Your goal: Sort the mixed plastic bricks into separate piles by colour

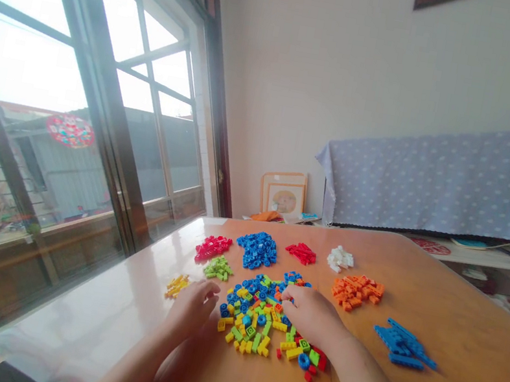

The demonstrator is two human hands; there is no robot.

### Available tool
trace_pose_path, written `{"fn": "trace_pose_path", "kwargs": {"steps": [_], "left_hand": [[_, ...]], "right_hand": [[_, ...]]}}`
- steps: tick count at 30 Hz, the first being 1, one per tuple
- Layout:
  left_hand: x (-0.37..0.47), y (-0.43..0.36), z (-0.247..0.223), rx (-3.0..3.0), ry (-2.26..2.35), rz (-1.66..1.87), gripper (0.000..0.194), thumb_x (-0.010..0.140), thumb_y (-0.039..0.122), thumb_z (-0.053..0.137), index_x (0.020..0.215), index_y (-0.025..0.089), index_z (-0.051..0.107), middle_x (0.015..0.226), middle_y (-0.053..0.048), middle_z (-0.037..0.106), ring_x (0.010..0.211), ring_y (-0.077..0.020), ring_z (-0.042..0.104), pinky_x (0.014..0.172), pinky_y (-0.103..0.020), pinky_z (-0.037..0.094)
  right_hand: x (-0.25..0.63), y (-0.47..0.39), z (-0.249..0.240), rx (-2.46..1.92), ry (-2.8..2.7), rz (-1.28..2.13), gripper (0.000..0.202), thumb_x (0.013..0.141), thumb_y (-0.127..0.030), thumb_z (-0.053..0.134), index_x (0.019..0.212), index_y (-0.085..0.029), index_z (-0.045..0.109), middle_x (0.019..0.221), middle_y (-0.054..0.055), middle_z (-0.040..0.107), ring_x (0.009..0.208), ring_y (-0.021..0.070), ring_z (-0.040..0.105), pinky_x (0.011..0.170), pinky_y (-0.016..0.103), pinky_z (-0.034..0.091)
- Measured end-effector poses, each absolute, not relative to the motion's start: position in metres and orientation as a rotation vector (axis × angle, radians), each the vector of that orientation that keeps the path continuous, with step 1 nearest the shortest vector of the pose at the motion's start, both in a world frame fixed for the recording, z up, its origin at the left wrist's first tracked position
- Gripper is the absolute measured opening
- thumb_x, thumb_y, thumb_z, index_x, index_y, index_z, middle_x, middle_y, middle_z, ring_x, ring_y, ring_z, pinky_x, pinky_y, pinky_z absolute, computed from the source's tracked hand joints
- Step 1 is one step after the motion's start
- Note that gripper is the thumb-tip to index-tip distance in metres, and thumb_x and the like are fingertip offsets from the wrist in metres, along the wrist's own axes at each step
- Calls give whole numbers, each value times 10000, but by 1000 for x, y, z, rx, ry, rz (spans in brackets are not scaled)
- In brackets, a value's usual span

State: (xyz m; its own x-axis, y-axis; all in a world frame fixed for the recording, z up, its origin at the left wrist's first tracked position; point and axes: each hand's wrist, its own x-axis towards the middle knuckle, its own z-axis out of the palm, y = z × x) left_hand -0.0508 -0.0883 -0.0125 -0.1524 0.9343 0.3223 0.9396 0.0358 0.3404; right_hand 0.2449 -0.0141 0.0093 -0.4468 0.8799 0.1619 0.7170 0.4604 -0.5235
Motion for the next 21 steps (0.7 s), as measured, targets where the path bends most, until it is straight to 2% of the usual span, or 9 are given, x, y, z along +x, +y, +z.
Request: {"fn": "trace_pose_path", "kwargs": {"steps": [2,7,14,18,21], "left_hand": [[-44,-84,-17,-2142,-2191,-796,196,861,221,530,995,229,673,1016,-42,677,932,-179,599,791,-264,413],[-30,-72,-19,-2153,-2190,-795,246,857,250,556,1069,243,680,1070,-56,667,1019,-194,597,892,-272,425],[-18,-51,-16,-2181,-2319,-907,334,821,147,510,1086,254,683,995,-15,715,936,-176,631,805,-251,464],[-29,-44,-16,-2071,-2353,-1065,313,804,81,470,1004,192,684,1009,-42,718,942,-168,630,806,-250,465],[-39,-41,-19,-2021,-2384,-1000,253,773,72,483,909,166,675,927,-49,715,876,-168,627,752,-243,447]], "right_hand": [[246,-12,9,-1343,-2301,509,258,863,-358,503,939,-258,728,839,17,717,759,175,606,652,251,337],[248,-12,10,-1386,-2291,513,258,871,-367,502,937,-253,723,790,13,703,728,165,592,623,245,311],[251,-12,15,-1364,-2278,509,277,885,-410,488,898,-249,712,778,14,692,698,156,571,601,243,294],[252,-10,15,-1360,-2268,504,278,886,-417,493,904,-242,709,805,22,698,726,160,578,620,242,312],[252,-11,15,-1371,-2264,509,281,890,-419,492,906,-242,709,814,24,703,724,158,578,616,242,308]]}}
